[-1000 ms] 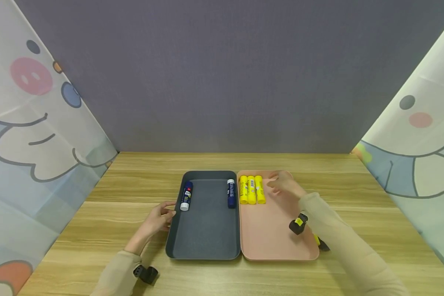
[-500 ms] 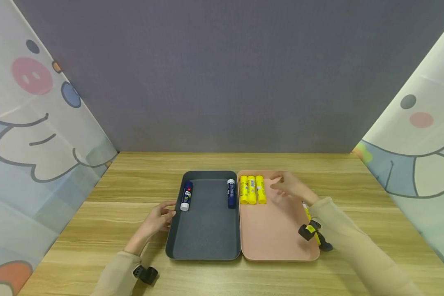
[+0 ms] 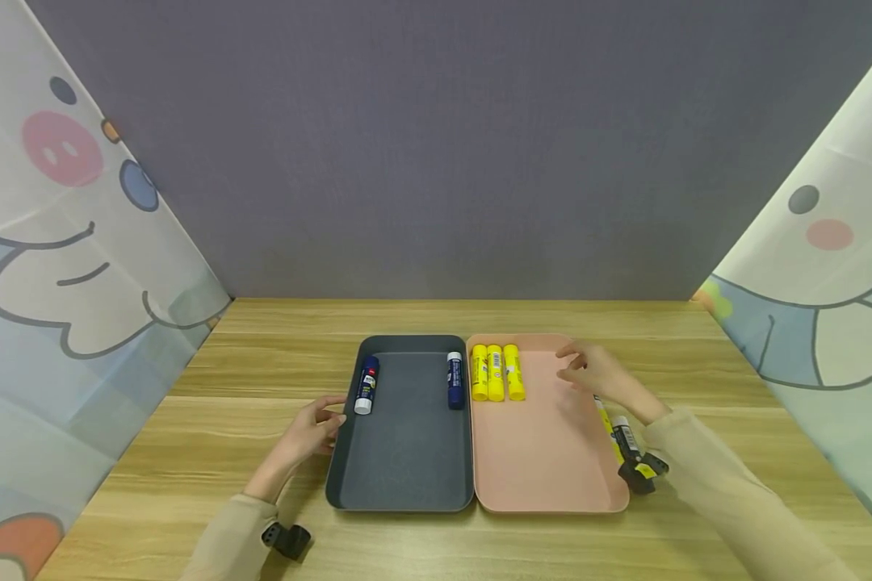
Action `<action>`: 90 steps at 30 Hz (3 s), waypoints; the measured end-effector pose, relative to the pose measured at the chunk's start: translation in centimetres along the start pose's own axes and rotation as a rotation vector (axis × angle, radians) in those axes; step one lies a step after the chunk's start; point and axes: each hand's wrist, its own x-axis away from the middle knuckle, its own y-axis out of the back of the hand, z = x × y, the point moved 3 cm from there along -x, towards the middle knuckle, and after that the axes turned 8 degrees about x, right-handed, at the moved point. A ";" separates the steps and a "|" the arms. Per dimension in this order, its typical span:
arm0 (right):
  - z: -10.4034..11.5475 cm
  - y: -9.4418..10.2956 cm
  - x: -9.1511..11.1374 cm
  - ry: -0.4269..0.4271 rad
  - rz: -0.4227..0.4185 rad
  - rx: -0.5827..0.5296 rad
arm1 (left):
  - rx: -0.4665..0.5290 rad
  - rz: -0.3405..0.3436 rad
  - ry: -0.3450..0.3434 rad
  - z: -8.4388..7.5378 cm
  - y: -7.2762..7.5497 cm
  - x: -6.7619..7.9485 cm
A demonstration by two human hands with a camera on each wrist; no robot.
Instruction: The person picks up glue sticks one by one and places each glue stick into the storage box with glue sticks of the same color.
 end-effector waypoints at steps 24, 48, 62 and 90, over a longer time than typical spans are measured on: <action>-5.0 1.3 5.4 -0.020 -0.125 0.197 | 0.009 -0.005 0.004 -0.1 -0.1 0.0; -7.5 -0.3 7.7 -0.152 -0.048 0.150 | -0.007 -0.013 -0.014 0.0 -0.1 0.0; -7.9 -0.9 7.8 -0.231 0.038 0.092 | -0.009 -0.012 -0.011 0.0 0.0 0.1; -8.5 -2.0 7.4 -0.289 0.072 0.086 | -0.017 -0.022 -0.017 0.1 0.0 -0.1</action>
